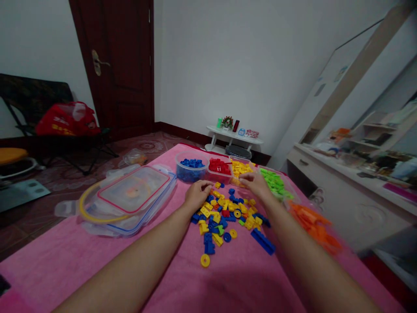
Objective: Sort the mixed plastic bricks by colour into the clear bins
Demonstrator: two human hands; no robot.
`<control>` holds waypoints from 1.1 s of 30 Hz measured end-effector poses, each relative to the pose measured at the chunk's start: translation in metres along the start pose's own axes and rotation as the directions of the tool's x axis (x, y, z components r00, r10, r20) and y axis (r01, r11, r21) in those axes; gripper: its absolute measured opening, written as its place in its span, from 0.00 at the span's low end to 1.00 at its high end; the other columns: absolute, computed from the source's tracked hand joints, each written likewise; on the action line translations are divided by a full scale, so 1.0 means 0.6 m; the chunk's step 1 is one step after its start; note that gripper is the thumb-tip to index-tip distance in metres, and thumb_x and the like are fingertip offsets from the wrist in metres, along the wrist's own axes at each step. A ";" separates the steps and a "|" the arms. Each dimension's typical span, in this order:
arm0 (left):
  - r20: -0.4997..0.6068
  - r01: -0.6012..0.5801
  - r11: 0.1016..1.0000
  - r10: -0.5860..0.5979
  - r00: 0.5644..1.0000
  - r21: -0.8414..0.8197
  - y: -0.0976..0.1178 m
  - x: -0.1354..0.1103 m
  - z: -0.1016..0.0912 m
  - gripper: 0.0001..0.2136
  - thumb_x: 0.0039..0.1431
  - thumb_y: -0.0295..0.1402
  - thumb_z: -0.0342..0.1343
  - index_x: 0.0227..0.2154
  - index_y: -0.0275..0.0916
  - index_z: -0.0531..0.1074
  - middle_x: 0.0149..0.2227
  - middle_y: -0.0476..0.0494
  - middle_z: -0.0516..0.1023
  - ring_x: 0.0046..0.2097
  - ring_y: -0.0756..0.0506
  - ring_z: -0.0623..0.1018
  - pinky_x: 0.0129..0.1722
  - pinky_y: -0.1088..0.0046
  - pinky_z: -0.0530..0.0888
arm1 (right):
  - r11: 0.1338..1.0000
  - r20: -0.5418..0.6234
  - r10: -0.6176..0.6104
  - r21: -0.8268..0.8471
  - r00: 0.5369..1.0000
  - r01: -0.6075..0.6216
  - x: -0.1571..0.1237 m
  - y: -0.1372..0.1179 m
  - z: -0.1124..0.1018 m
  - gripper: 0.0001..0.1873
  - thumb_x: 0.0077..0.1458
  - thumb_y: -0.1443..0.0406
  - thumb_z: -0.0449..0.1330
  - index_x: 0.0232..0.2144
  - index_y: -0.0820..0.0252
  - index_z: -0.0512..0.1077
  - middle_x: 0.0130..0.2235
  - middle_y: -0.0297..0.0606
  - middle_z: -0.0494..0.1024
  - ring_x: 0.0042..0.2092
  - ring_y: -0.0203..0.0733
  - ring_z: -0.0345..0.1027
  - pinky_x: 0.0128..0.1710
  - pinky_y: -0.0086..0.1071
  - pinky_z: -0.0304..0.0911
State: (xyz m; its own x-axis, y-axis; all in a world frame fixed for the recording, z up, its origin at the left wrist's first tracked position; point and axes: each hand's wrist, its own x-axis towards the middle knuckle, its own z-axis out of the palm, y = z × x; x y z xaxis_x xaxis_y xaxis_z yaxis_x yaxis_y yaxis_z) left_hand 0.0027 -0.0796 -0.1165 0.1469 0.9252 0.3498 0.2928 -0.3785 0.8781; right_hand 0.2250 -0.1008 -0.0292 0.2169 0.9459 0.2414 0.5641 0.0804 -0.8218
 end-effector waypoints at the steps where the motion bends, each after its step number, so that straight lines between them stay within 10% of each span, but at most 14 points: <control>1: 0.007 0.003 1.000 -0.003 1.000 0.000 0.003 -0.001 -0.001 0.11 0.54 0.33 0.53 0.39 0.40 0.78 0.41 0.43 0.79 0.41 0.46 0.76 0.42 0.71 0.71 | 1.000 0.042 -0.022 -0.014 0.999 0.022 -0.016 0.008 0.008 0.08 0.38 0.71 0.61 0.27 0.63 0.76 0.31 0.39 0.78 0.35 0.42 0.71 0.41 0.38 0.65; 9: 0.015 0.061 0.998 -0.061 0.998 -0.033 0.006 -0.002 0.000 0.11 0.51 0.29 0.55 0.37 0.41 0.78 0.39 0.45 0.80 0.40 0.45 0.77 0.42 0.71 0.72 | 0.901 0.394 -0.221 -0.267 0.892 0.342 -0.067 0.048 0.035 0.32 0.35 0.81 0.52 0.43 0.56 0.76 0.54 0.39 0.70 0.57 0.45 0.61 0.56 0.39 0.55; 17: -0.063 0.045 0.996 -0.050 0.997 -0.071 0.002 0.000 -0.002 0.12 0.53 0.28 0.50 0.36 0.35 0.77 0.36 0.41 0.80 0.36 0.46 0.78 0.35 0.73 0.72 | 0.822 0.287 -0.180 -0.481 0.941 0.304 -0.072 0.054 0.021 0.15 0.41 0.72 0.57 0.34 0.58 0.77 0.38 0.38 0.74 0.40 0.41 0.67 0.42 0.31 0.61; 23: 0.012 -0.029 0.970 0.027 1.000 0.240 0.032 -0.002 -0.020 0.09 0.49 0.34 0.57 0.32 0.40 0.79 0.29 0.44 0.80 0.29 0.47 0.75 0.27 0.76 0.66 | 0.836 0.139 -0.215 -0.485 0.967 0.256 -0.069 0.060 0.020 0.18 0.46 0.72 0.53 0.39 0.61 0.75 0.39 0.40 0.77 0.41 0.41 0.70 0.44 0.32 0.62; 28: 0.264 -0.102 0.941 0.015 0.964 0.322 0.059 -0.004 -0.033 0.07 0.36 0.28 0.63 0.22 0.45 0.79 0.21 0.48 0.77 0.23 0.48 0.72 0.23 0.77 0.61 | 0.789 0.236 -0.270 -0.502 0.933 0.355 -0.070 0.071 0.026 0.30 0.44 0.76 0.51 0.51 0.61 0.70 0.55 0.42 0.69 0.55 0.42 0.62 0.54 0.32 0.55; 33: 0.196 -0.116 0.898 0.034 0.980 0.425 0.067 -0.011 -0.021 0.09 0.35 0.24 0.62 0.23 0.44 0.78 0.29 0.45 0.77 0.32 0.46 0.75 0.29 0.77 0.66 | 0.788 0.304 -0.195 -0.517 0.933 0.333 -0.073 0.068 0.030 0.26 0.47 0.74 0.52 0.49 0.55 0.71 0.52 0.38 0.73 0.53 0.42 0.64 0.52 0.33 0.56</control>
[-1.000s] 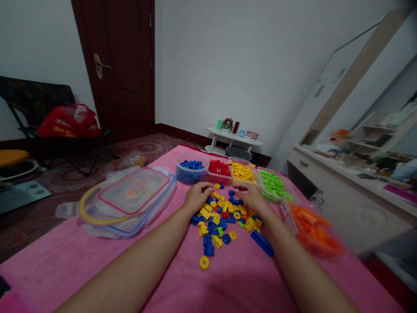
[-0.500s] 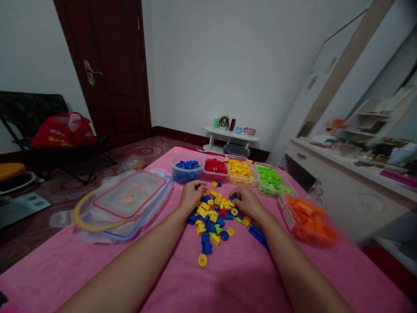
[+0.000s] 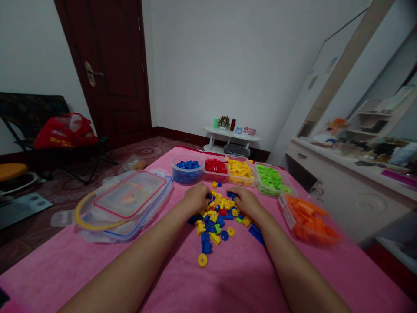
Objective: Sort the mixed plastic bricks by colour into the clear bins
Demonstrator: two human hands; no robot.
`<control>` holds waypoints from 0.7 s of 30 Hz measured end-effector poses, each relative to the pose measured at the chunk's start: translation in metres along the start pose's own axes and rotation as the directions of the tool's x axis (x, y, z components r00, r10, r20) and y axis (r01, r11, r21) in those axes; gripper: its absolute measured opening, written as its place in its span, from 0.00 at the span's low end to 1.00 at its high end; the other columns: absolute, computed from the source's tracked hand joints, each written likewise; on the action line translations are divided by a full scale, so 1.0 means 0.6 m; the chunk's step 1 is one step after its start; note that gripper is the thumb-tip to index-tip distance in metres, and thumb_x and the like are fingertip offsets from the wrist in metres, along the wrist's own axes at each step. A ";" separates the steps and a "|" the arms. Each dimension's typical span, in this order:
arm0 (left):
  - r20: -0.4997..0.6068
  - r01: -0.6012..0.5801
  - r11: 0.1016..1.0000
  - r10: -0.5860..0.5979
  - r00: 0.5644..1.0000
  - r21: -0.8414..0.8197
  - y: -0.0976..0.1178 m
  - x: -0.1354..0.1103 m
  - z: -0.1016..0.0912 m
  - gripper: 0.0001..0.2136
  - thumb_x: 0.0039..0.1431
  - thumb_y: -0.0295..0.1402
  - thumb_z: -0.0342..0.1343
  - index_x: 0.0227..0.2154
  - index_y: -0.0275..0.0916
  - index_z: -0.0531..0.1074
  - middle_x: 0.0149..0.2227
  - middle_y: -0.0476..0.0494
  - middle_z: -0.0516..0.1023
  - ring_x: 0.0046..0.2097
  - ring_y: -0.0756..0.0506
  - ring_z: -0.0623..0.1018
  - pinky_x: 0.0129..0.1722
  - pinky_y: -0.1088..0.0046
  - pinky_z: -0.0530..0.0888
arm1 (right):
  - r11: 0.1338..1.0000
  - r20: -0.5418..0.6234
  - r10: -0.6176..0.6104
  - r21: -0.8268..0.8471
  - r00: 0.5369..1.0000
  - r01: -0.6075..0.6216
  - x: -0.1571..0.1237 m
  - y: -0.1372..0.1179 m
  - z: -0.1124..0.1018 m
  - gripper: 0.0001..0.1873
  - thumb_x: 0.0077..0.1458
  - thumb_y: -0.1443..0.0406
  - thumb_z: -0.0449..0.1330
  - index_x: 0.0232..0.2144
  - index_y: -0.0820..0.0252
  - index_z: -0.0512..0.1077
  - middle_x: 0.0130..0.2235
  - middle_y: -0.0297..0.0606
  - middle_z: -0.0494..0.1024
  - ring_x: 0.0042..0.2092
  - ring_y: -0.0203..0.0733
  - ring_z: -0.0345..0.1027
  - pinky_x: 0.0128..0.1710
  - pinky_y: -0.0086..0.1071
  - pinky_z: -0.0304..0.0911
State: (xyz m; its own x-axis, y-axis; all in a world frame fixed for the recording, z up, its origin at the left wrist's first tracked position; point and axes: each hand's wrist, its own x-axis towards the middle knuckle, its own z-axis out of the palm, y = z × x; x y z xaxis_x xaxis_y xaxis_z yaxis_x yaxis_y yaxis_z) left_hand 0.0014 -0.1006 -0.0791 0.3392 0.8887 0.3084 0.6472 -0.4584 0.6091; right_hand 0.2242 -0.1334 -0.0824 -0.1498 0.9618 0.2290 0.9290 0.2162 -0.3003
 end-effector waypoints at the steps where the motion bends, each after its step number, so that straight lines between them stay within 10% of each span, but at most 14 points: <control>1: 0.003 0.008 0.999 -0.009 1.000 0.038 0.002 -0.001 0.002 0.09 0.36 0.25 0.61 0.24 0.43 0.78 0.32 0.43 0.76 0.34 0.45 0.75 0.31 0.77 0.67 | 1.000 0.001 0.026 -0.002 1.000 -0.026 0.000 -0.002 -0.001 0.23 0.47 0.73 0.53 0.46 0.55 0.72 0.50 0.38 0.74 0.51 0.42 0.66 0.51 0.33 0.57; 11: 0.086 -0.158 0.984 0.152 0.985 0.080 0.019 -0.001 -0.003 0.08 0.41 0.23 0.57 0.25 0.41 0.77 0.30 0.42 0.78 0.37 0.43 0.76 0.37 0.73 0.67 | 0.989 -0.108 0.120 -0.072 0.987 -0.128 -0.007 -0.018 -0.017 0.16 0.44 0.70 0.56 0.37 0.53 0.76 0.42 0.36 0.79 0.43 0.45 0.70 0.40 0.33 0.59; 15: -0.004 -0.054 0.957 0.056 0.998 -0.283 0.035 0.003 -0.004 0.05 0.46 0.29 0.58 0.28 0.37 0.75 0.28 0.44 0.77 0.30 0.47 0.74 0.31 0.74 0.68 | 0.979 -0.221 0.158 0.165 0.962 -0.123 -0.004 -0.044 -0.038 0.15 0.45 0.68 0.56 0.36 0.57 0.77 0.33 0.36 0.79 0.32 0.40 0.69 0.32 0.31 0.60; 17: 0.079 0.134 0.801 -0.109 0.991 -0.583 0.047 0.004 -0.007 0.06 0.50 0.32 0.57 0.30 0.35 0.73 0.27 0.45 0.76 0.25 0.51 0.72 0.25 0.78 0.66 | 0.928 -0.257 0.181 0.363 0.949 -0.079 -0.003 -0.068 -0.051 0.15 0.45 0.67 0.55 0.37 0.60 0.76 0.26 0.34 0.76 0.25 0.37 0.65 0.27 0.29 0.59; 21: 0.448 0.485 0.194 -0.207 0.870 -0.852 0.063 0.001 -0.015 0.11 0.58 0.38 0.50 0.34 0.35 0.69 0.28 0.46 0.75 0.21 0.54 0.72 0.17 0.84 0.64 | 0.848 -0.322 0.147 0.528 0.935 0.048 -0.005 -0.122 -0.065 0.16 0.45 0.67 0.56 0.38 0.62 0.74 0.26 0.34 0.75 0.24 0.34 0.63 0.26 0.28 0.59</control>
State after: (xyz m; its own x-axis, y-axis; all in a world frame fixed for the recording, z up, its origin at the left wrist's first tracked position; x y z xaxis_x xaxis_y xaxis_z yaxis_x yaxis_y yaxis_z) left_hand 0.0202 -0.1172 -0.0493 0.4674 0.8644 -0.1852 -0.2919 0.3486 0.8907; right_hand 0.1700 -0.1588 -0.0249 0.1055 0.8774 0.4679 0.6016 0.3184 -0.7326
